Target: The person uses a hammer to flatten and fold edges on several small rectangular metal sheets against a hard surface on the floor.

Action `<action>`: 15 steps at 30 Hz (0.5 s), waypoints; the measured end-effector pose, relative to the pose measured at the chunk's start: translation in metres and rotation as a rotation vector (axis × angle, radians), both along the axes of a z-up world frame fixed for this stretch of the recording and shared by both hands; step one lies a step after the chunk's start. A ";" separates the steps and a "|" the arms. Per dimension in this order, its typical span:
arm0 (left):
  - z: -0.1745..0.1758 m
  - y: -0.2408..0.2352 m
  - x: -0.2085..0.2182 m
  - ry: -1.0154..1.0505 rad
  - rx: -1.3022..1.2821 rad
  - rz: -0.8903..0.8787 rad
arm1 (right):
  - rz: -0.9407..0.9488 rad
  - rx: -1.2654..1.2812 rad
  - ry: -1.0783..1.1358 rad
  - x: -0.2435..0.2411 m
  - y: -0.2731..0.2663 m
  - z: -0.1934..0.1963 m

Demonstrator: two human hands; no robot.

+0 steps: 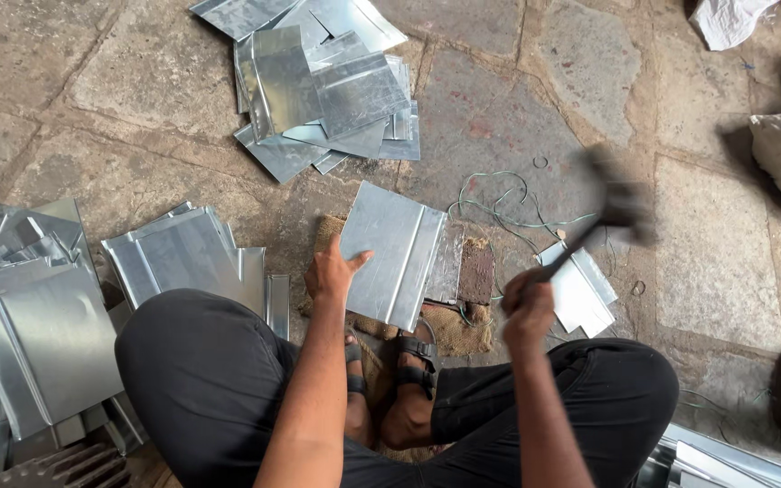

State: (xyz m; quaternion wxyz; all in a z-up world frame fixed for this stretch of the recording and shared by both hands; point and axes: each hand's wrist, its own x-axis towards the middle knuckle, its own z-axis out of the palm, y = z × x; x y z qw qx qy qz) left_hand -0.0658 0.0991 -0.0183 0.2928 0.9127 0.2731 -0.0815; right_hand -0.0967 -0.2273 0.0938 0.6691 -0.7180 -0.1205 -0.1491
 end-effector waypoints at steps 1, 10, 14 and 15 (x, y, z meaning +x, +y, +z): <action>-0.001 0.001 -0.002 -0.015 0.017 -0.005 | -0.043 -0.155 0.067 -0.006 0.000 -0.020; -0.003 -0.006 -0.004 -0.038 0.110 0.008 | -0.137 -0.458 0.683 -0.002 -0.014 0.029; -0.010 -0.003 -0.012 -0.002 0.048 0.000 | -0.002 -0.076 0.249 -0.009 -0.014 0.054; -0.010 -0.003 -0.010 -0.013 0.039 0.011 | 0.000 -0.052 0.220 -0.005 -0.012 0.051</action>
